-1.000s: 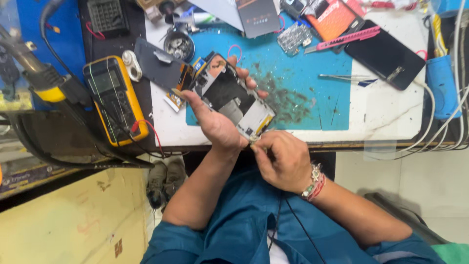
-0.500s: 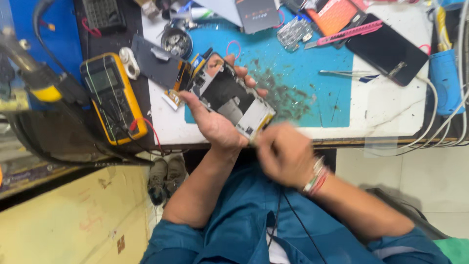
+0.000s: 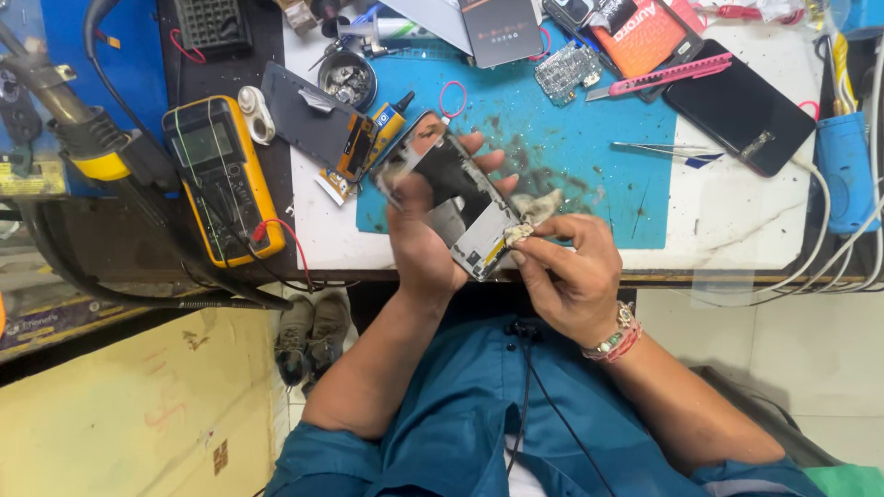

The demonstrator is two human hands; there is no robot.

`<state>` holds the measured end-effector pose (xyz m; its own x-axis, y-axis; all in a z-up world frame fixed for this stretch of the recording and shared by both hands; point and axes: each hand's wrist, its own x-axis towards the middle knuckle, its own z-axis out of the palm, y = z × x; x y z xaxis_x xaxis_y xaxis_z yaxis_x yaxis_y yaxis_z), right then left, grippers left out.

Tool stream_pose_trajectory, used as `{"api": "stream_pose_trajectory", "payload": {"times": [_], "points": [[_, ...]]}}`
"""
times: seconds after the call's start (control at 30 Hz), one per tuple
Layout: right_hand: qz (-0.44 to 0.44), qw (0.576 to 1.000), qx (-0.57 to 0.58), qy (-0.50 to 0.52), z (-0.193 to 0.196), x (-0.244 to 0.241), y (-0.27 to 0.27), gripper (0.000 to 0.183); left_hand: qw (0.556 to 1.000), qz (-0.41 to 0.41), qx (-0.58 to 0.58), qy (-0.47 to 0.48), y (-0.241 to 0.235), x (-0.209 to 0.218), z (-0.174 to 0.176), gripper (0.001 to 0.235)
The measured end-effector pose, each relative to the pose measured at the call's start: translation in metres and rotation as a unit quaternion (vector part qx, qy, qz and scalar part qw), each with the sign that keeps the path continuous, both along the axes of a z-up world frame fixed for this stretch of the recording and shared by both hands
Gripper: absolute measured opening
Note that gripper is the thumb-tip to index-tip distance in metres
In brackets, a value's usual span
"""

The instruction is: The person works on a disassembled smartphone, using tweezers to manipulate internal components and a pink tool to pry parts. They then use a cloth to wipe the inside of the phone casing and clean the work surface.

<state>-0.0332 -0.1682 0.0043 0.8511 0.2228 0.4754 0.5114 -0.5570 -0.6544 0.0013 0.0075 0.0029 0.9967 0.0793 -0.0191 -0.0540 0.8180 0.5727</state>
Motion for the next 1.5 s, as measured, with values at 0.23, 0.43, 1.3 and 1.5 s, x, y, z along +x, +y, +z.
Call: {"api": "stream_pose_trajectory", "payload": {"times": [0.23, 0.43, 1.3, 1.5], "points": [[-0.009, 0.976, 0.138, 0.167, 0.001, 0.011, -0.002, 0.026, 0.997, 0.016, 0.000, 0.069, -0.006, 0.001, 0.005, 0.039], [-0.026, 0.978, 0.135, 0.154, -0.004, 0.008, 0.001, 0.013, 0.993, 0.011, 0.043, 0.109, -0.004, 0.004, -0.012, 0.039], [-0.108, 0.992, 0.059, 0.025, 0.024, 0.053, 0.016, 0.015, 0.892, -0.008, 0.447, -0.067, -0.022, -0.013, 0.004, 0.031], [-0.029, 0.989, 0.031, 0.139, 0.031, 0.021, 0.012, 0.008, 0.863, -0.001, 0.450, 0.229, 0.020, 0.018, 0.008, 0.041]]}}
